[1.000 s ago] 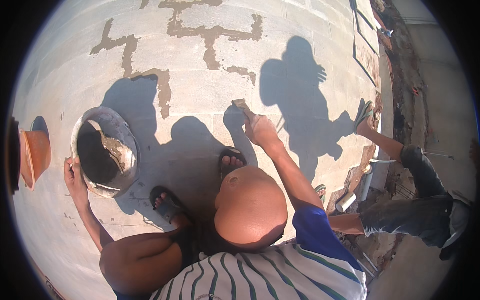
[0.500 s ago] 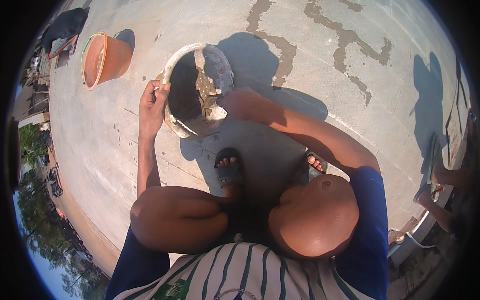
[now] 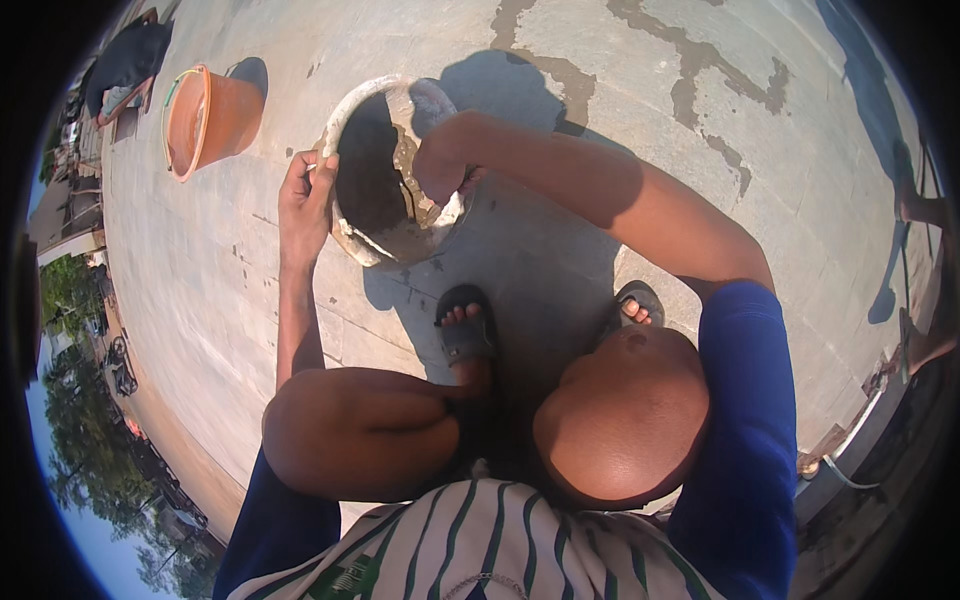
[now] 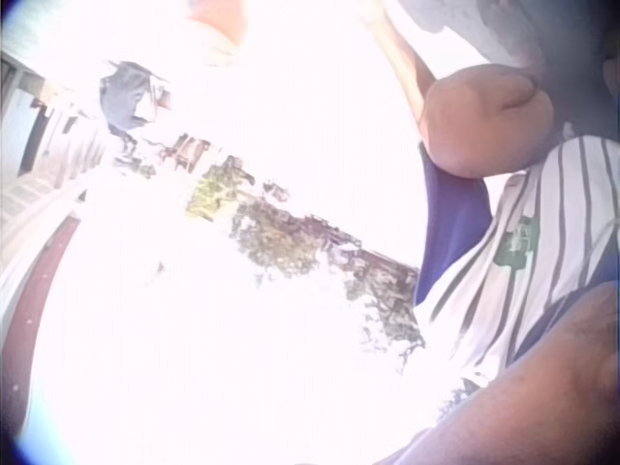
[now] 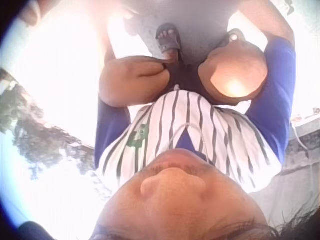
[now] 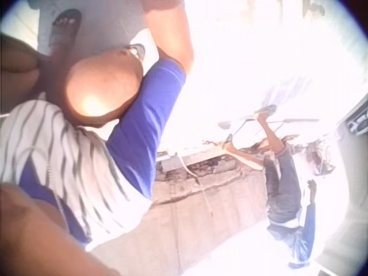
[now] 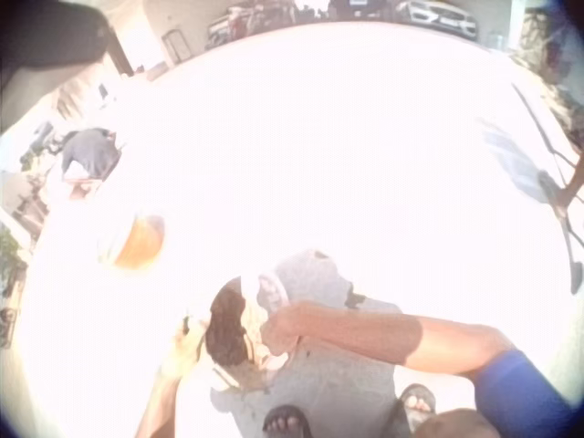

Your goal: The person scoops grout from a bucket using a trowel and applies it into the gaps between floor tiles. They spread the grout across the tile surface, filling the joints, and occasionally wipe the trowel with a cloth.

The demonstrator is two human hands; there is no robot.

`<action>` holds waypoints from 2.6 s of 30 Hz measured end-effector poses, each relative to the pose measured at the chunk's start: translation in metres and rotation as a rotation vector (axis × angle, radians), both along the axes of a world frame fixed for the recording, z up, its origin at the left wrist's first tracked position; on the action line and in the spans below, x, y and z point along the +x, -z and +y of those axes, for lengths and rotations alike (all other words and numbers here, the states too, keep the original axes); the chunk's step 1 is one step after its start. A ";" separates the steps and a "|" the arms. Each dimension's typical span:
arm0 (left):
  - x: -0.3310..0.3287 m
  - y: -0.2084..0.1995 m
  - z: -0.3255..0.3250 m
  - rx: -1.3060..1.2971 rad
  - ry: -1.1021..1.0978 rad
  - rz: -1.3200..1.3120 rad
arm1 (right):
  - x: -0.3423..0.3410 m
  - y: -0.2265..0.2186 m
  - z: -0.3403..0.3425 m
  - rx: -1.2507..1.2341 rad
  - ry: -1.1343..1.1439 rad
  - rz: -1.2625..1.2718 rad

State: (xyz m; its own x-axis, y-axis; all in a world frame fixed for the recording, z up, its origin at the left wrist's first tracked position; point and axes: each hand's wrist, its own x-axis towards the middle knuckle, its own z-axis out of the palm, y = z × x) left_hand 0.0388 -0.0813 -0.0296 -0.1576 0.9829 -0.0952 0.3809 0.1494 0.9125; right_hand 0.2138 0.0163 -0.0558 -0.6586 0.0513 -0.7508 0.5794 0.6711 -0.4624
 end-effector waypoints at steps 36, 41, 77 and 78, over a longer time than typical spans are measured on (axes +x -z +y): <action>0.004 0.003 0.006 0.016 0.017 -0.005 | 0.095 0.074 -0.053 0.421 0.431 0.835; -0.007 0.003 -0.009 -0.070 -0.040 -0.042 | 0.165 0.052 -0.091 0.382 0.825 0.737; -0.004 0.009 -0.001 0.034 -0.026 -0.019 | 0.356 0.077 -0.193 0.866 1.475 -0.264; -0.007 0.012 -0.001 0.037 -0.016 -0.026 | 0.356 0.068 -0.196 0.843 1.475 -0.254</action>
